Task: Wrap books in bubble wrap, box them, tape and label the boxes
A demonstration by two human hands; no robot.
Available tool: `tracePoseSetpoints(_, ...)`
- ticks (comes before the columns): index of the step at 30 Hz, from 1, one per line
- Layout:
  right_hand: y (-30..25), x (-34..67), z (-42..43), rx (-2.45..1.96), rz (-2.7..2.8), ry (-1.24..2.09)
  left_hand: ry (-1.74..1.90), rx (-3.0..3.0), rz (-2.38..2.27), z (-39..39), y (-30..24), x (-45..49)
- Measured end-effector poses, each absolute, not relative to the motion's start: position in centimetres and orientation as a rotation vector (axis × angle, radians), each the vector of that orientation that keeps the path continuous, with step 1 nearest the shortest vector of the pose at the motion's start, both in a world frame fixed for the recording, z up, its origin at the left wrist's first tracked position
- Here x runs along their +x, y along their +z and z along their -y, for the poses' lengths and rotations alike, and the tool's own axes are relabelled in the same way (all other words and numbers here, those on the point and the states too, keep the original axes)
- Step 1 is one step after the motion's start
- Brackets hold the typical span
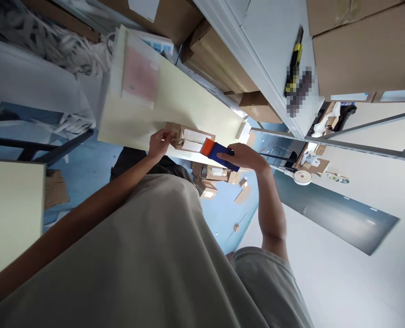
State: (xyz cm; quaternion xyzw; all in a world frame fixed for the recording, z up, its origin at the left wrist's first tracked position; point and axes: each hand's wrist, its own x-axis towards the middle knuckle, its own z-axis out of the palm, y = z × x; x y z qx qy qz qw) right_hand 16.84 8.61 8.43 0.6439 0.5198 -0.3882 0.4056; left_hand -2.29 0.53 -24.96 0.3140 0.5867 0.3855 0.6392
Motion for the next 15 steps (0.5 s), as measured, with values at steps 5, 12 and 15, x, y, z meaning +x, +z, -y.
tracePoseSetpoints(5, 7.5, 18.2, -7.7, 1.545, -1.384, -0.974, 0.900, 0.979, -1.454, 1.2, -25.2, -2.3)
tracePoseSetpoints(12, 5.8, 20.1, -8.2, 1.423, -1.610, -1.040, 0.944, 1.379, -1.415, 1.2, -20.4, -4.5)
tracePoseSetpoints(15, 5.3, 21.1, -8.7, 1.416, -1.689, -1.064, 0.856, 1.682, -1.338, -0.3, -17.6, -4.2)
